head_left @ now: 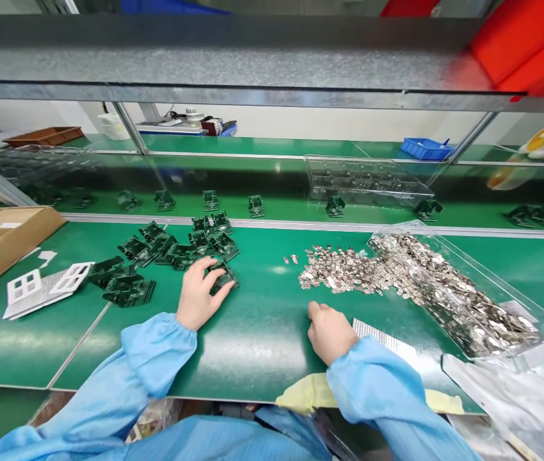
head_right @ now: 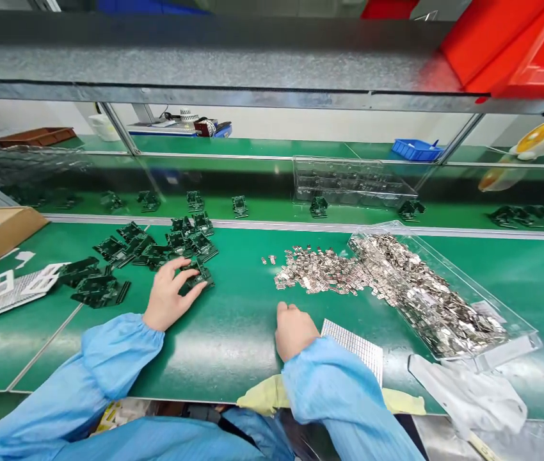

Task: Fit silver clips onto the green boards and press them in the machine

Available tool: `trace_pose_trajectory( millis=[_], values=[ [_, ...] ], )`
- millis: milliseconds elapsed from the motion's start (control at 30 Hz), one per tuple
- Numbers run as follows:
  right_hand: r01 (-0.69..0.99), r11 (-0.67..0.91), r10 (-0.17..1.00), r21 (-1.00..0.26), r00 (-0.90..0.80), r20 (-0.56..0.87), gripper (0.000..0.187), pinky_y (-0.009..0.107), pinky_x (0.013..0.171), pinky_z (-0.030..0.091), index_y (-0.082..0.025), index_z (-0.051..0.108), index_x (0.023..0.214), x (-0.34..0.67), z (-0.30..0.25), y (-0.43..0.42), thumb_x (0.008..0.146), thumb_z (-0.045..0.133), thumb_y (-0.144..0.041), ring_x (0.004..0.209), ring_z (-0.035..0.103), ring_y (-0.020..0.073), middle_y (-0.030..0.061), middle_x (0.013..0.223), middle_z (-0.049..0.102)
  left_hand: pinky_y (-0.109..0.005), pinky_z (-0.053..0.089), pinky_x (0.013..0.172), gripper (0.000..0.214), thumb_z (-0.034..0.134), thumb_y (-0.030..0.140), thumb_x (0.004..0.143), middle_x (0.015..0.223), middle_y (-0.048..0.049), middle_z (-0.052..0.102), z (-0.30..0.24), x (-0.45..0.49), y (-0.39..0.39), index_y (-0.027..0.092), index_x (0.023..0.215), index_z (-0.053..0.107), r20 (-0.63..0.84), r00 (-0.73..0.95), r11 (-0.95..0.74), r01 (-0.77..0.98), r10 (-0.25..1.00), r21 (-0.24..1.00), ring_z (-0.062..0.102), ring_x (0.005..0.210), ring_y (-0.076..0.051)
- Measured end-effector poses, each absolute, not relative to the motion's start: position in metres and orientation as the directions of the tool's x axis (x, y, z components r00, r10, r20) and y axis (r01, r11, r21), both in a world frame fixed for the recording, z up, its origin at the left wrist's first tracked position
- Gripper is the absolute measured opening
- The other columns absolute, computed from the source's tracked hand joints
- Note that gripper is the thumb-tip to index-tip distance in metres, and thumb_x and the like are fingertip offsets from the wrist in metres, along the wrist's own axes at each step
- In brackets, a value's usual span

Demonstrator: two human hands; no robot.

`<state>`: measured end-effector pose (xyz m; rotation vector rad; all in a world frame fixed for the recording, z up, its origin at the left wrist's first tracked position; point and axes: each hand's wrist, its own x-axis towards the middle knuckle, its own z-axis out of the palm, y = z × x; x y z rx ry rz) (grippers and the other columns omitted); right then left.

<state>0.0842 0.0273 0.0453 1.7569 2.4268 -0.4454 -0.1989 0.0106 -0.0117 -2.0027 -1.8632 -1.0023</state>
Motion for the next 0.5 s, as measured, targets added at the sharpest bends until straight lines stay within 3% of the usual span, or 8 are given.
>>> trace_pose_trajectory(
  millis=[33,100,167,267,367,433,500],
  values=[
    [0.922,0.288,0.912,-0.260,-0.347,-0.219,0.028,0.034,0.076,0.052,-0.011,0.064,0.100,0.089,0.046,0.018,0.083,0.046,0.002,0.085,0.069,0.0241,0.0134,0.093,0.069,-0.046,0.044,0.100,0.026,0.061,0.037,0.085,0.123,-0.0130,0.055,-0.014,-0.191,0.005,0.023,0.107,0.060,0.591,0.000,-0.230,0.921,0.807,0.313,0.050,0.124,-0.030],
    [0.781,0.242,0.927,-0.576,-0.361,-0.099,0.020,0.029,0.073,0.053,-0.016,0.063,0.098,0.101,0.046,-0.002,0.089,0.046,-0.009,0.079,0.068,0.0194,0.0076,0.087,0.069,-0.044,0.045,0.101,0.048,0.063,0.039,0.084,0.134,-0.0154,0.047,-0.017,-0.173,-0.004,0.023,0.126,0.048,0.546,0.062,-0.314,0.868,0.836,0.384,0.048,0.128,-0.029],
    [0.461,0.114,0.964,-0.880,-0.267,-0.015,0.015,0.028,0.066,0.055,-0.018,0.063,0.094,0.113,0.043,-0.024,0.091,0.050,-0.026,0.073,0.068,0.0183,0.0055,0.081,0.068,-0.049,0.040,0.106,0.085,0.071,0.046,0.076,0.145,-0.0183,0.036,-0.018,-0.159,-0.011,0.024,0.144,0.025,0.485,0.079,-0.322,0.837,0.871,0.442,0.038,0.136,-0.033],
    [0.094,-0.085,0.988,-0.992,-0.124,-0.096,0.029,0.028,0.063,0.057,-0.018,0.065,0.090,0.124,0.035,-0.052,0.084,0.063,-0.046,0.069,0.069,0.0194,0.0057,0.073,0.070,-0.057,0.035,0.107,0.125,0.080,0.052,0.062,0.146,-0.0202,0.038,-0.019,-0.149,-0.013,0.025,0.150,-0.004,0.326,0.088,-0.255,0.817,0.941,0.517,0.036,0.137,-0.038],
    [-0.047,-0.168,0.984,-0.985,-0.062,-0.165,0.035,0.028,0.060,0.057,-0.017,0.069,0.085,0.127,0.025,-0.069,0.078,0.070,-0.051,0.064,0.067,0.0191,0.0068,0.067,0.070,-0.058,0.041,0.102,0.110,0.078,0.046,0.066,0.131,-0.0163,0.054,-0.018,-0.145,-0.009,0.025,0.149,0.008,0.207,0.108,-0.207,0.809,0.972,0.550,0.052,0.123,-0.036],
    [-0.115,-0.175,0.985,-0.978,-0.008,-0.175,0.034,0.027,0.059,0.056,-0.017,0.069,0.084,0.127,0.019,-0.075,0.076,0.073,-0.050,0.062,0.067,0.0182,0.0064,0.066,0.070,-0.054,0.046,0.099,0.084,0.074,0.040,0.071,0.125,-0.0137,0.056,-0.018,-0.139,-0.005,0.026,0.141,0.030,0.213,0.128,-0.231,0.774,0.969,0.589,0.057,0.116,-0.033],
    [-0.171,-0.166,0.982,-0.971,0.059,-0.179,0.032,0.026,0.057,0.056,-0.017,0.069,0.082,0.129,0.014,-0.080,0.075,0.075,-0.047,0.060,0.066,0.0171,0.0054,0.065,0.070,-0.048,0.052,0.095,0.061,0.072,0.036,0.073,0.126,-0.0122,0.053,-0.019,-0.124,-0.002,0.024,0.127,0.045,0.244,0.144,-0.277,0.653,0.959,0.705,0.060,0.113,-0.030]
  ],
)
